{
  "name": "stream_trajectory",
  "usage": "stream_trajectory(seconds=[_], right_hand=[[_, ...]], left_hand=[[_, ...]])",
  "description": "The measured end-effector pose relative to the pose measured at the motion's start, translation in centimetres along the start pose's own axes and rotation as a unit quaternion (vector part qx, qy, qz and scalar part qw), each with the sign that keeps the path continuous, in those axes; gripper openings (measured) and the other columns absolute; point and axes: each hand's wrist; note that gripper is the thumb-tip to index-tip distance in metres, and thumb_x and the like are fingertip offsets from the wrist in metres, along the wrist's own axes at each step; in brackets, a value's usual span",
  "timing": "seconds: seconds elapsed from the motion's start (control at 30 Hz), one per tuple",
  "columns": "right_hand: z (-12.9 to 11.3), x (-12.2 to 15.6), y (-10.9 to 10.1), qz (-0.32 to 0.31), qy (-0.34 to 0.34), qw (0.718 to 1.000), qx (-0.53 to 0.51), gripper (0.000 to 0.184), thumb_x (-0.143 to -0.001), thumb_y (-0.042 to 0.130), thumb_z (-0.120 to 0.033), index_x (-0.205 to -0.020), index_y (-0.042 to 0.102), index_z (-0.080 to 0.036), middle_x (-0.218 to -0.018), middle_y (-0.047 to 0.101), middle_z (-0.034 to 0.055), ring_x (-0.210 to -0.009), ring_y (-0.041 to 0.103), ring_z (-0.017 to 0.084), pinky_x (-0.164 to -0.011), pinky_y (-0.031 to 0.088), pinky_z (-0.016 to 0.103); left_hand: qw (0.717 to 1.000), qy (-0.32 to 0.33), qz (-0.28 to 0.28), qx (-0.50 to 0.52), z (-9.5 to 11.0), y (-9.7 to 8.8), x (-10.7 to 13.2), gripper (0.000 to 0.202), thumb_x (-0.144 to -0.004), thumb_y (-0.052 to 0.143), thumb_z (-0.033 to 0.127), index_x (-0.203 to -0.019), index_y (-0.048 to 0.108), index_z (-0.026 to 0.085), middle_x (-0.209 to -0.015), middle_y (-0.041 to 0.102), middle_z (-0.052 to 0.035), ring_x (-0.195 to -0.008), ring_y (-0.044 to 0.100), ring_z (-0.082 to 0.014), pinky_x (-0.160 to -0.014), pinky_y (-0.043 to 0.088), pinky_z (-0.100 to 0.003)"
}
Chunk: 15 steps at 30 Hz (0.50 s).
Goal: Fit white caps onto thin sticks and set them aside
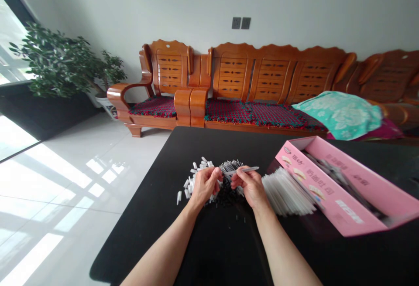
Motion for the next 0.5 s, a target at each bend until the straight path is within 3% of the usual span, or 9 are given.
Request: stream_trajectory(seconds=[0.07,0.17,0.3,0.4,0.5], right_hand=[[0.03,0.01,0.00,0.001,0.001,1.000,0.000,0.021,-0.077,0.075,-0.036,-0.081,0.067,-0.016,-0.065,0.072,0.0035,-0.048,0.065,0.015,-0.046,0.054,0.026],[0.04,0.01,0.00,0.000,0.000,1.000,-0.002,0.021,-0.077,0.074,-0.036,-0.082,0.067,-0.017,-0.065,0.072,0.0034,-0.048,0.065,0.015,-0.046,0.054,0.026],[-0.02,0.02,0.02,-0.004,-0.003,1.000,-0.007,0.021,-0.078,0.074,-0.036,-0.082,0.066,-0.017,-0.065,0.072,0.0034,-0.048,0.065,0.015,-0.046,0.054,0.026],[-0.03,0.03,0.04,-0.004,-0.001,1.000,-0.007,0.020,-0.078,0.074,-0.035,-0.081,0.067,-0.016,-0.065,0.072,0.0036,-0.048,0.065,0.015,-0.046,0.054,0.026],[0.02,0.02,0.02,-0.001,0.002,1.000,-0.009,0.021,-0.077,0.075,-0.035,-0.082,0.067,-0.016,-0.065,0.072,0.0036,-0.048,0.064,0.015,-0.046,0.054,0.026]], left_hand=[[1.000,-0.004,-0.013,-0.018,-0.17,-0.03,0.00,0.048,-0.088,0.053,0.056,-0.068,0.062,0.013,-0.049,0.057,-0.0003,-0.032,0.045,-0.0067,-0.031,0.030,-0.016],[1.000,-0.009,-0.025,-0.009,-0.28,0.05,-0.14,0.040,-0.082,0.064,0.052,-0.069,0.060,0.014,-0.044,0.054,0.0019,-0.033,0.045,-0.0078,-0.032,0.033,-0.017],[1.000,0.003,0.007,0.027,0.12,0.14,-0.23,0.040,-0.070,0.078,0.046,-0.091,0.063,0.015,-0.058,0.061,0.0018,-0.040,0.052,-0.0097,-0.035,0.040,-0.018],[1.000,0.010,0.016,0.003,0.40,0.02,-0.12,0.040,-0.082,0.064,0.052,-0.094,0.066,0.014,-0.060,0.062,0.0004,-0.036,0.048,-0.0072,-0.033,0.033,-0.016],[0.999,-0.002,-0.003,-0.032,0.38,-0.11,-0.05,0.048,-0.090,0.050,0.055,-0.073,0.065,0.012,-0.049,0.055,0.0006,-0.032,0.041,-0.0051,-0.032,0.026,-0.016]])
Point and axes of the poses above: each hand's wrist, its own x-axis away from the middle knuckle, its own y-axis out of the palm, z = x × y
